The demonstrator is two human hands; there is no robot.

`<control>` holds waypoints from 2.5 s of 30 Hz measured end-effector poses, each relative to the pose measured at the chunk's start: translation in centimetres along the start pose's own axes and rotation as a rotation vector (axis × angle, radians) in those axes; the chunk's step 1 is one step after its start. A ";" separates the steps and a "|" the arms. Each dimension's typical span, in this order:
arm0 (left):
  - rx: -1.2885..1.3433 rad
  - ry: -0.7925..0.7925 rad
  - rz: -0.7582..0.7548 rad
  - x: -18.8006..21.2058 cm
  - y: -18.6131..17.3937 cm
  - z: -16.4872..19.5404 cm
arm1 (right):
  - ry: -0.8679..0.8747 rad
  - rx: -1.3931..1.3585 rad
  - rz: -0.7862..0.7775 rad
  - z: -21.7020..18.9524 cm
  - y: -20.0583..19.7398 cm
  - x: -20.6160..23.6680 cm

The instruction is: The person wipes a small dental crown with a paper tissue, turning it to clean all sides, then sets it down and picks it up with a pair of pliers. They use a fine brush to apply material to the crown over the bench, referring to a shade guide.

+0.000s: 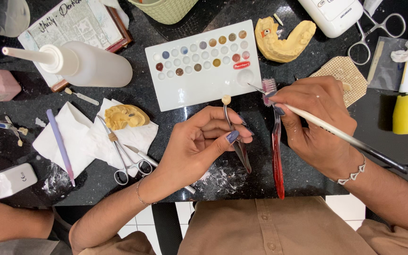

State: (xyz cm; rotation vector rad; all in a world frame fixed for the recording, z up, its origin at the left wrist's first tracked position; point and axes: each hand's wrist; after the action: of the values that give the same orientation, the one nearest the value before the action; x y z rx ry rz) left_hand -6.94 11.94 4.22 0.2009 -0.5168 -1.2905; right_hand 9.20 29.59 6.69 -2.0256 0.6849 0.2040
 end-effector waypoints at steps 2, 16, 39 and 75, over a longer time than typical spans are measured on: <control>-0.007 -0.008 0.000 0.0 0.0 0.0 | 0.004 0.000 -0.002 0.0 0.0 0.0; -0.040 -0.057 -0.001 0.0 0.0 0.2 | -0.110 -0.017 0.086 0.8 -0.8 3.3; -0.025 -0.108 -0.053 -0.1 0.6 0.1 | -0.267 -0.086 -0.055 0.9 -1.5 3.3; 0.097 -0.145 -0.044 0.0 0.5 0.2 | -0.250 -0.110 -0.103 1.0 -2.0 3.7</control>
State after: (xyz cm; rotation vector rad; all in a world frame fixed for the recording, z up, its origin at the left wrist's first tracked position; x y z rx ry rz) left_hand -6.64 12.10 4.62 0.2010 -0.7027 -1.3303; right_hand 13.48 29.78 6.11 -2.0876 0.4198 0.4345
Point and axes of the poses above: each hand's wrist, its own x-axis away from the middle knuckle, its own y-axis out of the palm, z = x × y
